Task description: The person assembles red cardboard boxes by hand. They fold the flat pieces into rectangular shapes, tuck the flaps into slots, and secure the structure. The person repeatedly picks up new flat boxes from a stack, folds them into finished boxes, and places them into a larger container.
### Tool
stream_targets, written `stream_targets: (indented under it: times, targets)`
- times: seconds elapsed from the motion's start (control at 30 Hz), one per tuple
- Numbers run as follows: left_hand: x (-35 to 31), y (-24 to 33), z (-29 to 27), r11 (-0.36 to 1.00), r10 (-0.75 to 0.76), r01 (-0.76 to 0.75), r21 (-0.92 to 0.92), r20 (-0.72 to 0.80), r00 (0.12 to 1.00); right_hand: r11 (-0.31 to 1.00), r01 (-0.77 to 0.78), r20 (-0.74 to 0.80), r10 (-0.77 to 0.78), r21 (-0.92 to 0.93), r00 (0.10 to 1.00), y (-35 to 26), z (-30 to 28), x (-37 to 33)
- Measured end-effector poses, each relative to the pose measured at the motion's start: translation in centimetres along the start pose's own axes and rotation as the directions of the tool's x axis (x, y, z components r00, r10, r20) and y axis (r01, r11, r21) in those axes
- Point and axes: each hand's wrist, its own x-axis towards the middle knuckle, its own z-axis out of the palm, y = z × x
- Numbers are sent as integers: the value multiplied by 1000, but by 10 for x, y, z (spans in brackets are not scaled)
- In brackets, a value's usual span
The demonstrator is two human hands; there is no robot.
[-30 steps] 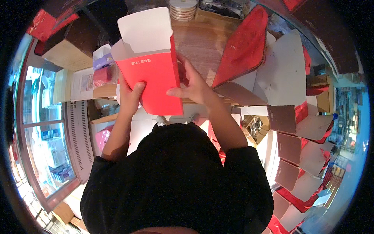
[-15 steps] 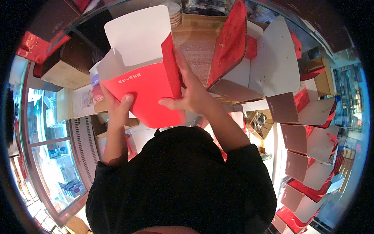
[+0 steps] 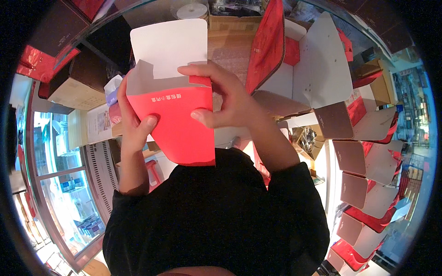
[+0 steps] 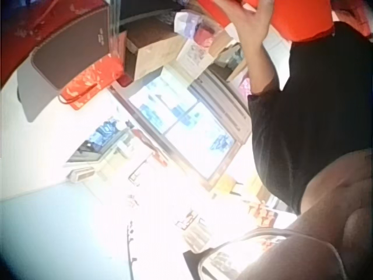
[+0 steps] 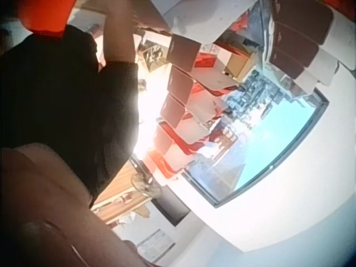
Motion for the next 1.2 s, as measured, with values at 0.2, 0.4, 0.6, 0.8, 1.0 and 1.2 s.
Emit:
stream_targets:
  times: [0.2, 0.4, 0.6, 0.8, 1.0, 1.2]
  targets:
    - [0, 8, 1, 999, -38, 39, -31, 34, 999, 994, 44, -198, -23, 101, 980, 4, 7, 3]
    - [4, 9, 5, 1000, -29, 29, -1, -10, 1000, 999, 32, -75, -34, -32, 997, 2, -3, 6]
    - [8, 2, -2, 993, 58, -59, 106, 8, 998, 992, 68, -41, -73, -109, 996, 2, -9, 11]
    - [12, -12, 0, 958, 236, -219, 186, -73, 969, 988, 109, -251, -78, 112, 965, 12, 0, 10]
    - [16, 4, 18, 974, 178, -203, -98, -217, 960, 981, 130, -282, -85, 144, 956, 4, 5, 10]
    - [22, -11, 3, 954, 300, -300, 2, -18, 954, 979, 195, -94, -199, -57, 975, 7, -10, 9]
